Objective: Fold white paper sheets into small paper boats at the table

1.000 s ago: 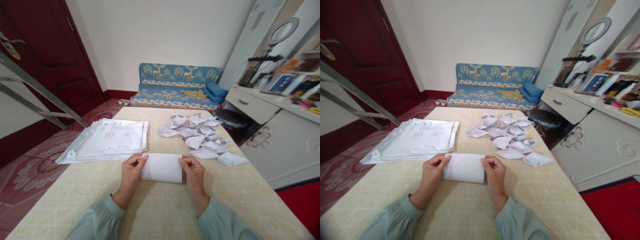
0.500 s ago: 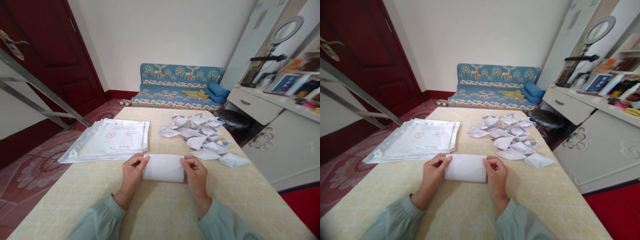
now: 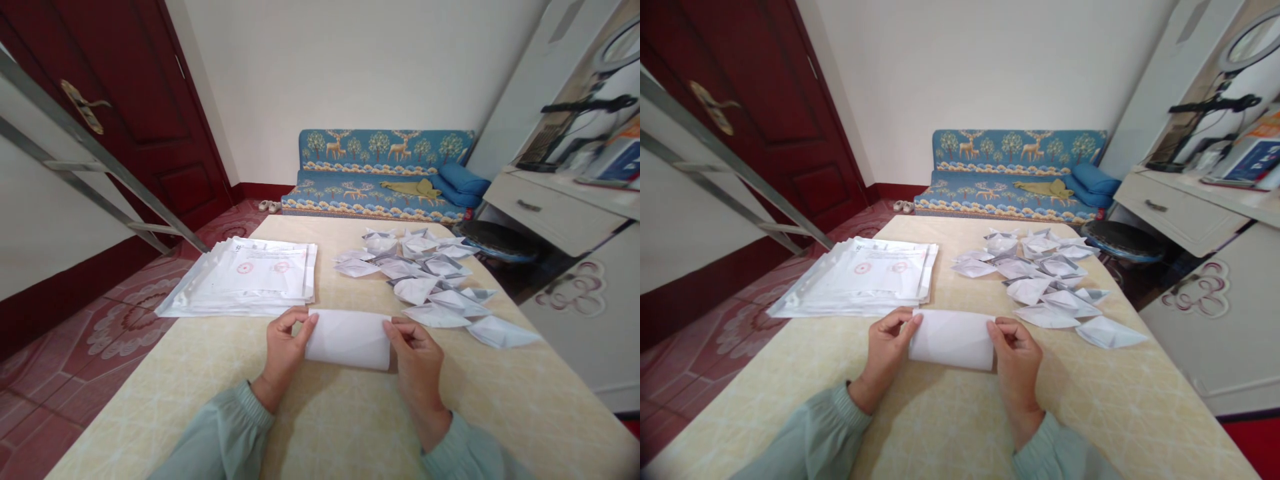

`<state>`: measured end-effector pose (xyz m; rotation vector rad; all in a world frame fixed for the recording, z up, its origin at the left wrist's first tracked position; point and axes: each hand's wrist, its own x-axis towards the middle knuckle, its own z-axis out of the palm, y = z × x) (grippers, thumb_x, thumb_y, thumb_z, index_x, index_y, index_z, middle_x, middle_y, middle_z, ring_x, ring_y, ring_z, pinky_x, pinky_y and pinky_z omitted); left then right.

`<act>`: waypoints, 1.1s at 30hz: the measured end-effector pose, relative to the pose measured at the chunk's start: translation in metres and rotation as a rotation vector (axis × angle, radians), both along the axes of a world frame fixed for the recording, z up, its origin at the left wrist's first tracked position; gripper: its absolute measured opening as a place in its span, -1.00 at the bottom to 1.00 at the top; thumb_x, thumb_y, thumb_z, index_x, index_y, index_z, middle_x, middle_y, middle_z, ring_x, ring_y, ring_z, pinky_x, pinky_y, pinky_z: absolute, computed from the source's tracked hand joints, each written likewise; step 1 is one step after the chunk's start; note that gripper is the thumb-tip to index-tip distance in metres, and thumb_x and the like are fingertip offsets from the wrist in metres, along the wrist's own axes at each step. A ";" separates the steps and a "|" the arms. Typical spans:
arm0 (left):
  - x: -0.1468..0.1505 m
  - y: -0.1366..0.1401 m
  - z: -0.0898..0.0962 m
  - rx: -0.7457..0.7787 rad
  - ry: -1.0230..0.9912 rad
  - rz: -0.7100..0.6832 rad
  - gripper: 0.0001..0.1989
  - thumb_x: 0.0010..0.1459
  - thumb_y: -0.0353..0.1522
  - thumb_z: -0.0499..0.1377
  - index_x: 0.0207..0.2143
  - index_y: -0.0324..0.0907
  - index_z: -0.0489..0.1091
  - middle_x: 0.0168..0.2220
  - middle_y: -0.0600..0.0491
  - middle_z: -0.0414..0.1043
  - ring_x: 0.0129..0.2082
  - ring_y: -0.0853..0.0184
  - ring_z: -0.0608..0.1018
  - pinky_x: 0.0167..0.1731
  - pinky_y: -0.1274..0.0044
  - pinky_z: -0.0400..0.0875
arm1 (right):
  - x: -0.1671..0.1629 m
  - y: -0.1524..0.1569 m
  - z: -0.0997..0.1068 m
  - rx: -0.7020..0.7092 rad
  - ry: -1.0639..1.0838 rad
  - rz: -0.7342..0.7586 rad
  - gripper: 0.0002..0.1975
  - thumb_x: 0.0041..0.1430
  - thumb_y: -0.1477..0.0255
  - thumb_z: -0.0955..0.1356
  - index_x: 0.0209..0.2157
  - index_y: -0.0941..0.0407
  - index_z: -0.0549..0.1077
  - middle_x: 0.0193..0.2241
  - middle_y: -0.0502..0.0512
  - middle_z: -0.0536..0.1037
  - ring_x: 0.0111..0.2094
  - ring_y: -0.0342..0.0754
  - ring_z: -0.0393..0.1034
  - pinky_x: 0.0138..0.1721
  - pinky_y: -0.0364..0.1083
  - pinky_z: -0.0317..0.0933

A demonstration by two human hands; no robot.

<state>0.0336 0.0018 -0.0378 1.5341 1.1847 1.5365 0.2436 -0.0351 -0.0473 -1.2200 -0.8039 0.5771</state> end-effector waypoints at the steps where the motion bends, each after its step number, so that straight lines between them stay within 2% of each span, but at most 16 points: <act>1: 0.000 0.000 0.000 -0.006 -0.005 0.006 -0.87 0.03 -0.36 0.24 -0.54 -0.20 0.44 -0.44 0.06 0.48 -0.38 0.35 0.49 -0.33 0.56 0.36 | 0.000 0.000 0.000 -0.002 -0.002 0.001 -0.83 -0.09 0.38 0.49 -0.54 0.15 0.46 -0.42 0.04 0.52 -0.36 -0.10 0.38 -0.32 -0.13 0.19; 12: 0.000 -0.001 0.002 -0.062 -0.027 0.011 -0.82 0.02 -0.34 0.23 -0.57 -0.22 0.38 -0.48 0.07 0.47 -0.42 0.37 0.48 -0.41 0.59 0.32 | -0.001 0.000 0.001 0.000 -0.005 0.015 -0.83 -0.10 0.39 0.49 -0.57 0.15 0.46 -0.43 0.03 0.52 -0.37 -0.12 0.38 -0.33 -0.14 0.20; 22: 0.002 -0.002 0.003 -0.135 0.013 0.042 -0.73 0.02 -0.29 0.22 -0.62 -0.23 0.29 -0.59 0.13 0.30 -0.55 0.46 0.33 -0.52 0.63 0.22 | -0.001 -0.002 0.003 -0.037 -0.025 0.036 -0.80 -0.10 0.39 0.48 -0.60 0.16 0.42 -0.45 0.05 0.51 -0.40 -0.09 0.37 -0.38 -0.13 0.18; 33: 0.003 0.004 -0.001 -0.165 0.077 0.049 -0.69 -0.03 -0.30 0.24 -0.69 -0.22 0.23 -0.68 0.16 0.23 -0.63 0.49 0.26 -0.58 0.63 0.17 | 0.006 0.000 0.003 -0.079 -0.123 0.082 -0.75 -0.08 0.40 0.46 -0.66 0.15 0.35 -0.52 0.02 0.50 -0.48 -0.11 0.35 -0.43 -0.14 0.17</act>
